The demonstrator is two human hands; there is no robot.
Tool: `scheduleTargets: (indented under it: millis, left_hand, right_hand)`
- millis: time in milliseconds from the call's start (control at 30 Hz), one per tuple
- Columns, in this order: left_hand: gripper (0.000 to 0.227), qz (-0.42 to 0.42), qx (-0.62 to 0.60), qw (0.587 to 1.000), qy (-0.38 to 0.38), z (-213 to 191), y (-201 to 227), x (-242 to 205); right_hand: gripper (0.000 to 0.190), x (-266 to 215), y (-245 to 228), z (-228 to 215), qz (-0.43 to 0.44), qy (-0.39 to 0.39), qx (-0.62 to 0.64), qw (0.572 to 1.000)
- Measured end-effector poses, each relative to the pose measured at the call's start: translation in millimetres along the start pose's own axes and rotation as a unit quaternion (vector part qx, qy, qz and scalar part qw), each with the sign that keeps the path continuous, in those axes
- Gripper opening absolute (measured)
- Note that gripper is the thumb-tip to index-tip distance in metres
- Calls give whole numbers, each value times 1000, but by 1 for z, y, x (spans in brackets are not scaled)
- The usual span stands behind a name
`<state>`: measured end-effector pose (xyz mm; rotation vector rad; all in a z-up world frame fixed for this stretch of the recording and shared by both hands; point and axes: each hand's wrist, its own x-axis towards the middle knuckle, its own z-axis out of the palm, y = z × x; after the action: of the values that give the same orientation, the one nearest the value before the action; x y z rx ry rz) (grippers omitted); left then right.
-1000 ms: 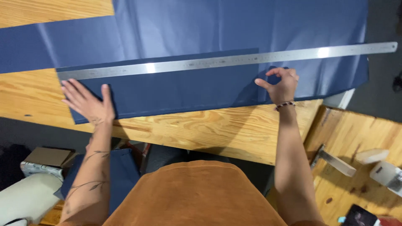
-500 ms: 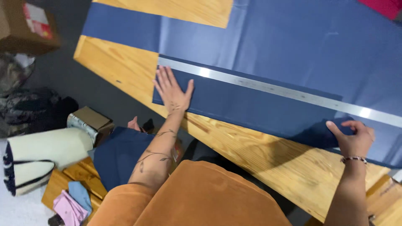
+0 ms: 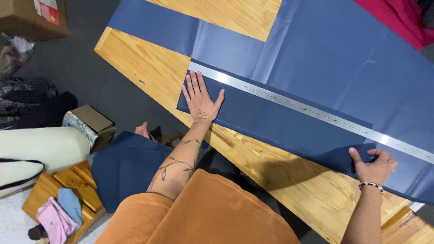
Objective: The person folds a piece of blue fabric on a wooden table, then uses a metal ruler to measure and align the material. They pick up scissors and cut the fabric along the ruler's edge, then continue to measure and fold the fabric for further cutting.
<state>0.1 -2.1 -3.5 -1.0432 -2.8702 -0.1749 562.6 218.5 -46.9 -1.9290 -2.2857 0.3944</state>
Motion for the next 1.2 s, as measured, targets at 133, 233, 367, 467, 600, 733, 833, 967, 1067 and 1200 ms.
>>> scheduleTargets:
  millis: [133,233,367,467,600,733,833,967,1067,1200]
  left_hand:
    - [99,2,27,1000,-11,-2,-1,1]
    - [99,-2,19,1000,-18,-5,0,2]
    - [99,-1,-7,1000,-3,2,-3,1]
    - [100,-1,2,1000,-18,-4,-2,0]
    - [100,9,21,996,-81,-18,-1,5]
    - [99,4,14,995,-94,-18,1,2]
    - [98,7,33,996,-77,-19,2,4]
    - [97,4,31,998,-60,-18,-1,2]
    - [97,6,17,998,-55,-16,-2,2]
    - [98,3,-18,999,-49,-13,-5,1]
  right_hand:
    - [59,-9,-17,0,-4,31,24,999]
    - [54,-19,-56,-16,-38,84,9,996]
    - [44,-22,-77,-11,-100,104,-23,989]
    - [40,-35,-100,-15,-47,57,21,997]
    - [42,-38,-67,-1,-56,93,46,993]
    - [54,-39,-37,-2,155,30,38,987]
    - [53,-36,-48,-14,211,-9,52,976]
    - [42,-38,-41,-7,232,-20,101,967]
    - [38,-37,-6,14,237,-33,187,953]
    - [42,-43,22,22,223,-47,192,954]
